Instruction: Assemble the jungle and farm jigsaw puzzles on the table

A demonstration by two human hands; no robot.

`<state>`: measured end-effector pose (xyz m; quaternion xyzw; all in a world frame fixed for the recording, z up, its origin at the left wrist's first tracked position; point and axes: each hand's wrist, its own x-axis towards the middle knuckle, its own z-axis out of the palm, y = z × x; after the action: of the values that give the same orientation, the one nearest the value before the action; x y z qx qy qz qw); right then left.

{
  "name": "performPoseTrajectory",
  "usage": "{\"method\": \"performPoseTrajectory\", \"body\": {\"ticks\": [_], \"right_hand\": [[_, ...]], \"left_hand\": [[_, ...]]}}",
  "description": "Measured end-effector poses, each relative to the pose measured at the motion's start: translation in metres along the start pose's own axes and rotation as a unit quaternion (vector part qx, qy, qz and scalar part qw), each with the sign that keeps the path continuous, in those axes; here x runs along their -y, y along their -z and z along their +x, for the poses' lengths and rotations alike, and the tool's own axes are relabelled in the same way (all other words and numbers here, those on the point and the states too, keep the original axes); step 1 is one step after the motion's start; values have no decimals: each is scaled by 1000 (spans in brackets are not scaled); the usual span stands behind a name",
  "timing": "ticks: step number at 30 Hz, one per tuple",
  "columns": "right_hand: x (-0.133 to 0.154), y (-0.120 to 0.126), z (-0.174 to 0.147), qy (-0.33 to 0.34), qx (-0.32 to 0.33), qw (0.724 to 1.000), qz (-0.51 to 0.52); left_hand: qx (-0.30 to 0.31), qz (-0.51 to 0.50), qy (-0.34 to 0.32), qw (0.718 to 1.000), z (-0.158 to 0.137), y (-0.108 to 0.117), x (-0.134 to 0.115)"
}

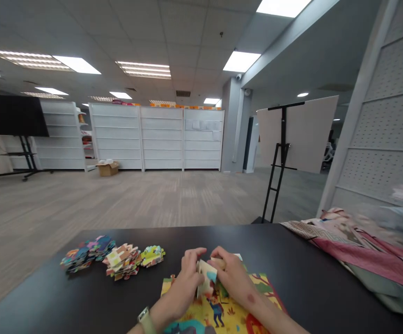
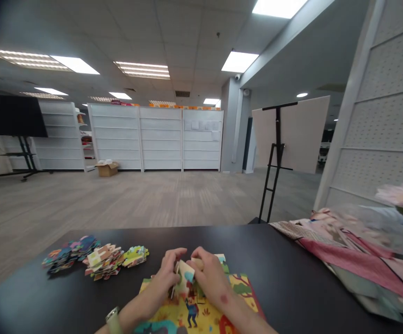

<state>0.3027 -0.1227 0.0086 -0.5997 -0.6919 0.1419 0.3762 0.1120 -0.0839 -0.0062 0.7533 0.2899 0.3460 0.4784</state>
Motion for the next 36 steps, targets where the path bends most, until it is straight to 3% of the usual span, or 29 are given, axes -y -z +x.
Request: {"method": "performPoseTrajectory", "body": {"ticks": [6, 11, 15, 18, 22, 28, 31, 33, 36], "right_hand": [[-3, 4, 0, -5, 4, 999, 31], [-11, 19, 3, -17, -44, 997, 59], [-10, 17, -1, -10, -75, 994, 74], [-6, 6, -7, 42, -51, 996, 55], [0, -7, -14, 97, -16, 995, 30], [6, -6, -16, 59, 64, 994, 58], [6, 6, -16, 66, 55, 993, 80], [6, 15, -16, 71, 57, 994, 60], [9, 24, -17, 94, 145, 985, -2]], "left_hand": [[48, 5, -4, 999, -1, 1, -10], [-37, 68, -6, 997, -1, 5, -10], [-90, 86, -68, 990, -4, 4, -15], [-49, 107, -118, 986, -10, 1, -23], [32, 114, -115, 986, -18, -7, -24], [15, 83, -45, 995, -15, -12, -10], [-21, 36, -38, 998, -7, -7, -4], [-58, -54, -28, 996, 0, -1, 0], [-122, -227, 17, 966, 8, 9, 6]]}}
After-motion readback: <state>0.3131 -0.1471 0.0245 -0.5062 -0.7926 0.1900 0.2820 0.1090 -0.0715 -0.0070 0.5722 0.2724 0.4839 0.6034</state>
